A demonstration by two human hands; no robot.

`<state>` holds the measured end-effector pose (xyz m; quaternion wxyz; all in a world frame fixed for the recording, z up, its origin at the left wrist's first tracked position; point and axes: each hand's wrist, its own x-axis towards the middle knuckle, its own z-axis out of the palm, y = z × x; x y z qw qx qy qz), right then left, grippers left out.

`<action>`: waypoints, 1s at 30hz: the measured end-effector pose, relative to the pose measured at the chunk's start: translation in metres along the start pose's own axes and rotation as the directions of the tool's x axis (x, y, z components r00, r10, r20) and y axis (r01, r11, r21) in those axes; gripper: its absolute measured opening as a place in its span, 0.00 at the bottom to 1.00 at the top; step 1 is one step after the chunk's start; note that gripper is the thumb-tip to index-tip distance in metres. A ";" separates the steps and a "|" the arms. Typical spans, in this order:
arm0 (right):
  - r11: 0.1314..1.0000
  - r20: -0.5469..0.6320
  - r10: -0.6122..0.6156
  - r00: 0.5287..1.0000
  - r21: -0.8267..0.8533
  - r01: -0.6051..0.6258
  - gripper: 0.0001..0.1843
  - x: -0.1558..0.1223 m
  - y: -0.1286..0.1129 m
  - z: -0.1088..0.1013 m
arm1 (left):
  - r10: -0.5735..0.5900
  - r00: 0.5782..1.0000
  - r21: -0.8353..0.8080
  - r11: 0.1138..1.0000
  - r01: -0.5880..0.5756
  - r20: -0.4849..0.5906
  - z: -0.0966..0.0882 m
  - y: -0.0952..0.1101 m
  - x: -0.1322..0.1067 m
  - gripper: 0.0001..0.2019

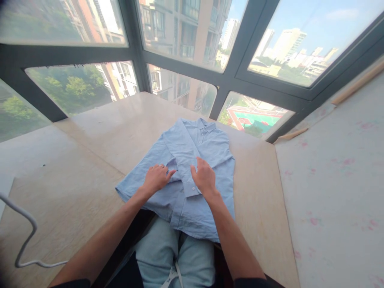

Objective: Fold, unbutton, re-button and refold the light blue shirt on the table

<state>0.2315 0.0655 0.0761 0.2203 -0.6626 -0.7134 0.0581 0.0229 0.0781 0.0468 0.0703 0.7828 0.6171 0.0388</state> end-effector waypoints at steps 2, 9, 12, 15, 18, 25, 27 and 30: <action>0.991 0.006 -0.131 0.991 0.015 0.131 0.25 0.022 0.000 0.017 | -0.035 0.999 0.002 0.999 0.035 0.023 -0.011 0.007 0.012 0.26; 0.969 0.211 -0.181 0.961 -0.131 0.211 0.31 0.060 0.018 0.079 | 0.189 0.979 -0.010 0.982 -0.190 -0.078 0.005 0.008 0.065 0.17; 0.968 0.260 -0.161 0.952 -0.145 0.204 0.31 0.060 0.030 0.094 | 0.233 0.972 -0.060 0.970 -0.235 -0.038 0.029 -0.006 0.077 0.22; 0.965 0.251 -0.183 0.951 -0.141 0.222 0.32 0.059 0.036 0.099 | 0.241 0.967 -0.103 0.963 -0.249 -0.084 0.045 -0.018 0.079 0.25; 0.963 0.253 -0.190 0.949 -0.139 0.230 0.32 0.058 0.036 0.098 | 0.214 0.970 -0.104 0.968 -0.227 -0.119 0.049 -0.021 0.076 0.26; 0.958 0.260 -0.203 0.944 -0.147 0.246 0.32 0.058 0.036 0.097 | 0.094 0.988 -0.068 0.992 -0.103 -0.125 0.049 -0.015 0.071 0.29; 0.957 0.245 -0.207 0.947 -0.149 0.248 0.32 0.058 0.038 0.100 | 0.071 0.987 -0.061 0.995 -0.080 -0.141 0.050 -0.014 0.070 0.28; 0.956 0.215 -0.218 0.952 -0.147 0.252 0.31 0.057 0.040 0.103 | 0.054 0.988 -0.048 0.997 -0.062 -0.143 0.053 -0.014 0.069 0.29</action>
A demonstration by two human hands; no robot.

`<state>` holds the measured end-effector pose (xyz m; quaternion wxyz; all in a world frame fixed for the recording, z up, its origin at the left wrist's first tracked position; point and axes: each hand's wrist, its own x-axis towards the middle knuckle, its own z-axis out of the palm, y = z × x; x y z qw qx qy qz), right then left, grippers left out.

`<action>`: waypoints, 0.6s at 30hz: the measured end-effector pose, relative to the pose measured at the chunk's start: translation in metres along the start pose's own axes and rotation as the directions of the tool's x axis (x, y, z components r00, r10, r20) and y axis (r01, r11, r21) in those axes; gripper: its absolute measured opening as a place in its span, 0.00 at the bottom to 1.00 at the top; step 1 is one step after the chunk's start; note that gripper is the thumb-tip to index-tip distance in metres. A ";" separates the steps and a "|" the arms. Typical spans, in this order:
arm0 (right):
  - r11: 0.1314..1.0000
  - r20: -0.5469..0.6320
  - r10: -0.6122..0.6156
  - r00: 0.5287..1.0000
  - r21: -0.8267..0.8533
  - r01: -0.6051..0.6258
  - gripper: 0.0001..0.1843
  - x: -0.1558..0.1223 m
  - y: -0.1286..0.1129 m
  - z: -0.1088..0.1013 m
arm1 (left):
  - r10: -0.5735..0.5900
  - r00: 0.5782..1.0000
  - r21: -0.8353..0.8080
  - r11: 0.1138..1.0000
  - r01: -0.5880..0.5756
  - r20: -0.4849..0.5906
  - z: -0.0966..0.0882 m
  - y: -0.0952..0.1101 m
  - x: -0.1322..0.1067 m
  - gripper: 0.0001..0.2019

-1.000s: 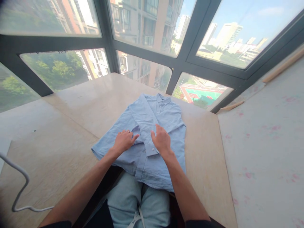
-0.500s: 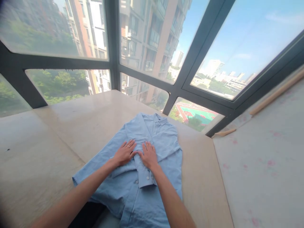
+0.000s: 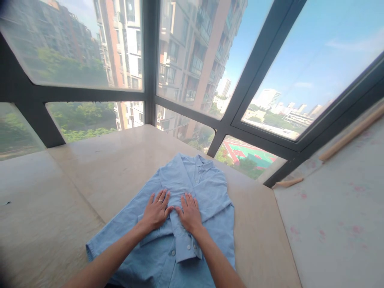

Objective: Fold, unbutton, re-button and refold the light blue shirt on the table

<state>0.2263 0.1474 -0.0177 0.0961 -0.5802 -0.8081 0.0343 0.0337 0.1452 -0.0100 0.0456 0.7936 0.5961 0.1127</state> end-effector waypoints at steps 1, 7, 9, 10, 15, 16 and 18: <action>1.000 -0.007 -0.004 1.000 0.003 0.004 0.30 0.000 0.000 0.001 | -0.002 1.000 0.006 1.000 0.002 0.002 0.001 0.000 0.000 0.30; 1.000 -0.007 0.003 1.000 0.017 -0.003 0.32 0.003 0.001 0.004 | -0.066 0.996 0.042 0.997 0.063 0.062 0.003 0.004 0.006 0.34; 1.000 -0.014 0.015 1.000 0.026 -0.015 0.31 0.003 0.000 0.004 | -0.083 0.991 0.062 0.995 0.077 0.101 0.000 0.007 0.008 0.34; 0.999 -0.016 0.021 1.000 0.031 -0.020 0.31 0.003 0.000 0.004 | -0.089 0.989 0.071 0.994 0.081 0.117 -0.003 0.009 0.008 0.34; 0.997 0.003 0.068 0.998 0.036 -0.068 0.33 0.003 -0.007 -0.002 | -0.131 0.985 0.122 0.986 0.117 0.114 -0.009 0.013 0.006 0.35; 0.995 0.005 0.096 0.995 0.030 -0.096 0.33 0.002 -0.009 -0.004 | -0.150 0.983 0.133 0.982 0.136 0.103 -0.009 0.014 0.005 0.35; 0.984 0.009 0.177 0.984 0.018 -0.177 0.34 0.000 -0.016 -0.008 | -0.193 0.978 0.151 0.972 0.180 0.079 -0.008 0.015 0.002 0.36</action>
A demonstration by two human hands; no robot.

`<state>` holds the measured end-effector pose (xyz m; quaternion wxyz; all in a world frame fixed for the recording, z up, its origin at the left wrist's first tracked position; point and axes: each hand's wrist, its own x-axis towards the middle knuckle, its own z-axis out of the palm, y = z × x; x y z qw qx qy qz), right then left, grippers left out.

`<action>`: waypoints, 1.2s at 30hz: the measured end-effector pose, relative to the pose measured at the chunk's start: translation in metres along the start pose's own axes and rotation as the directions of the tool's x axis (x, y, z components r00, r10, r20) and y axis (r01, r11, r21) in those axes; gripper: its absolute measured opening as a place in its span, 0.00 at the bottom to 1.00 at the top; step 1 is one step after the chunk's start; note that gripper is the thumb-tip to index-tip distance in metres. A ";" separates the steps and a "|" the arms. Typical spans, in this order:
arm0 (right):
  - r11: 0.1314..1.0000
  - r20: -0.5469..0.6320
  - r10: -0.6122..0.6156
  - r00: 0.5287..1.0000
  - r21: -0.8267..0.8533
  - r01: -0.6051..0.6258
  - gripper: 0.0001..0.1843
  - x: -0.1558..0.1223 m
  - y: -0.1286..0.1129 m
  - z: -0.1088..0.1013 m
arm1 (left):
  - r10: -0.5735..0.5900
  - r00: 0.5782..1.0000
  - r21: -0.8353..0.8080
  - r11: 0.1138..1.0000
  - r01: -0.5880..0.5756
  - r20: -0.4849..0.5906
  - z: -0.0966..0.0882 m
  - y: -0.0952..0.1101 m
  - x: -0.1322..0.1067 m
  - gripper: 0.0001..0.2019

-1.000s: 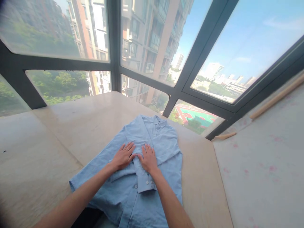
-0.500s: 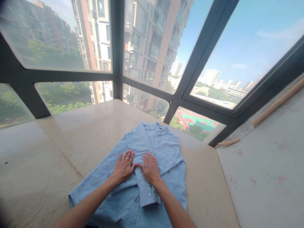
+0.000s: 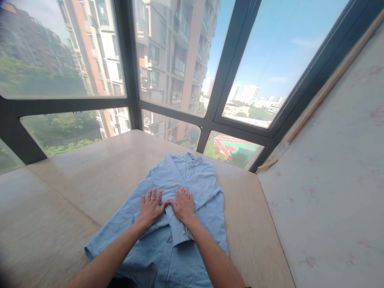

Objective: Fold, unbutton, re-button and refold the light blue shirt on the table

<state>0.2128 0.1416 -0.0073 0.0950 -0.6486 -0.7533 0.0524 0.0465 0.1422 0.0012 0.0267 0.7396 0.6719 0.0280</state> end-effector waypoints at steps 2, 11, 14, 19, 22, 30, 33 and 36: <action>0.997 0.013 0.077 0.997 -0.008 -0.077 0.35 -0.007 -0.006 -0.004 | -0.036 0.999 0.007 0.999 0.036 -0.021 0.002 0.000 -0.005 0.37; 0.999 0.049 -0.042 0.998 -0.005 0.043 0.35 -0.067 0.014 -0.009 | -0.130 0.957 -0.015 0.991 0.131 -0.260 0.008 -0.016 -0.038 0.35; 0.996 0.075 -0.086 0.993 -0.013 0.087 0.35 -0.080 0.035 -0.009 | -0.100 0.971 -0.059 0.994 0.089 -0.217 0.006 -0.030 -0.039 0.34; 0.979 0.015 -0.200 0.980 0.037 0.200 0.31 -0.094 0.075 -0.012 | -0.096 0.988 -0.076 0.993 0.087 -0.123 0.003 -0.059 -0.044 0.33; 0.967 -0.021 -0.246 0.969 0.065 0.247 0.29 -0.100 0.095 -0.014 | -0.112 0.988 -0.044 0.993 0.108 -0.105 0.000 -0.071 -0.052 0.33; 0.988 0.022 -0.153 0.988 0.030 0.152 0.29 -0.113 0.103 -0.019 | -0.060 0.998 -0.040 0.997 0.059 -0.016 -0.011 -0.085 -0.067 0.33; 0.995 0.090 -0.088 0.992 0.061 0.083 0.29 -0.127 0.107 -0.023 | -0.070 0.998 -0.060 0.996 0.070 0.006 -0.016 -0.091 -0.073 0.33; 0.991 0.138 -0.068 0.988 0.122 0.051 0.32 -0.152 0.117 -0.029 | -0.126 0.992 -0.076 0.989 0.127 0.015 -0.022 -0.096 -0.082 0.31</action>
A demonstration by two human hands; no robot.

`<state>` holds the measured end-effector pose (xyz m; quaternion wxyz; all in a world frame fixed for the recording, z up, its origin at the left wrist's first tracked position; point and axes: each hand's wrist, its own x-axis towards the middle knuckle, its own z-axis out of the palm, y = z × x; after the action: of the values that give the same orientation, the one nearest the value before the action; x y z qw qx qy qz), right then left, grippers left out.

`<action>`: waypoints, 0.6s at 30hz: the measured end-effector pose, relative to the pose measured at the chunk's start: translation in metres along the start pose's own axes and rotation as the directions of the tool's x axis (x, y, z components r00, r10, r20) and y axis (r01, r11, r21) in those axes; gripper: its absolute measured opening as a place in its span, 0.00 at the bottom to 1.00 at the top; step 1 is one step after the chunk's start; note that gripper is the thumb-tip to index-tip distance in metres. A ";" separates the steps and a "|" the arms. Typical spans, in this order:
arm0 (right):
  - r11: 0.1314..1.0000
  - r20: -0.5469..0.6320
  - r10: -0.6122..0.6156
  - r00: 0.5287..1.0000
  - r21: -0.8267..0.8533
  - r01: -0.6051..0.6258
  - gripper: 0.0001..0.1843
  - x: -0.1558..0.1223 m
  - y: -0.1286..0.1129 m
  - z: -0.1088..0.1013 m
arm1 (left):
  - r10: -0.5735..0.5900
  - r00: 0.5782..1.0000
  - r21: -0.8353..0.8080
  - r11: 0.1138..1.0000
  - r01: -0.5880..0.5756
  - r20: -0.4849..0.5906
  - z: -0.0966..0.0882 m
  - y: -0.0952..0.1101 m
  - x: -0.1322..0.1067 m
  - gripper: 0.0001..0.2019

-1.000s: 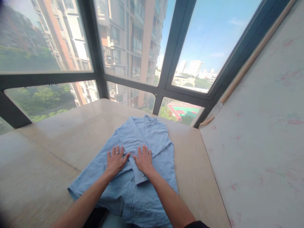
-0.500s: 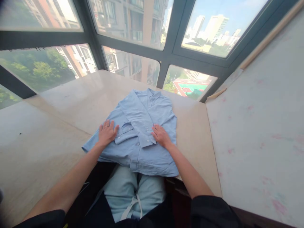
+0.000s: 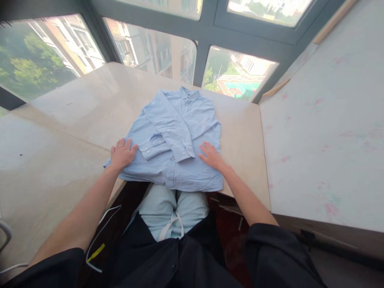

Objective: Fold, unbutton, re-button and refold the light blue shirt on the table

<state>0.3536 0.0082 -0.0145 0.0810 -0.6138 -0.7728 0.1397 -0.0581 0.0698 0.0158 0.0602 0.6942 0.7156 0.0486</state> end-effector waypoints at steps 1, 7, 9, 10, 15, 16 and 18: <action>1.000 0.003 -0.001 1.000 0.020 0.001 0.32 -0.011 0.003 -0.001 | -0.023 1.000 -0.001 1.000 0.023 0.004 -0.003 -0.002 -0.004 0.31; 1.000 0.005 0.001 1.000 0.029 -0.001 0.32 -0.088 0.002 -0.002 | -0.106 0.994 -0.014 0.994 0.106 0.027 -0.013 -0.014 -0.042 0.30; 1.000 -0.001 0.009 1.000 0.016 -0.009 0.32 -0.111 -0.004 -0.002 | -0.094 0.996 -0.021 0.995 0.093 -0.013 -0.012 -0.020 -0.057 0.29; 1.000 -0.007 0.013 1.000 0.014 -0.013 0.32 -0.122 -0.008 -0.002 | -0.087 0.995 -0.030 0.996 0.086 -0.042 -0.012 -0.024 -0.064 0.28; 0.999 -0.039 0.031 0.999 0.028 -0.030 0.31 -0.157 -0.029 -0.001 | -0.108 0.978 -0.147 0.986 0.082 -0.176 -0.013 -0.038 -0.088 0.26; 0.999 -0.042 0.023 0.999 0.028 -0.022 0.31 -0.160 -0.034 0.000 | -0.089 0.980 -0.172 0.983 0.058 -0.179 -0.015 -0.038 -0.092 0.26; 1.000 -0.034 -0.014 0.999 0.014 0.014 0.33 -0.162 -0.042 0.002 | -0.033 0.984 -0.182 0.983 0.001 -0.173 -0.020 -0.034 -0.097 0.24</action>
<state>0.3517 -0.1579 0.0043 0.0996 -0.6101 -0.7745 0.1342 -0.0924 -0.0283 0.0321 0.0602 0.6726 0.7168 0.1738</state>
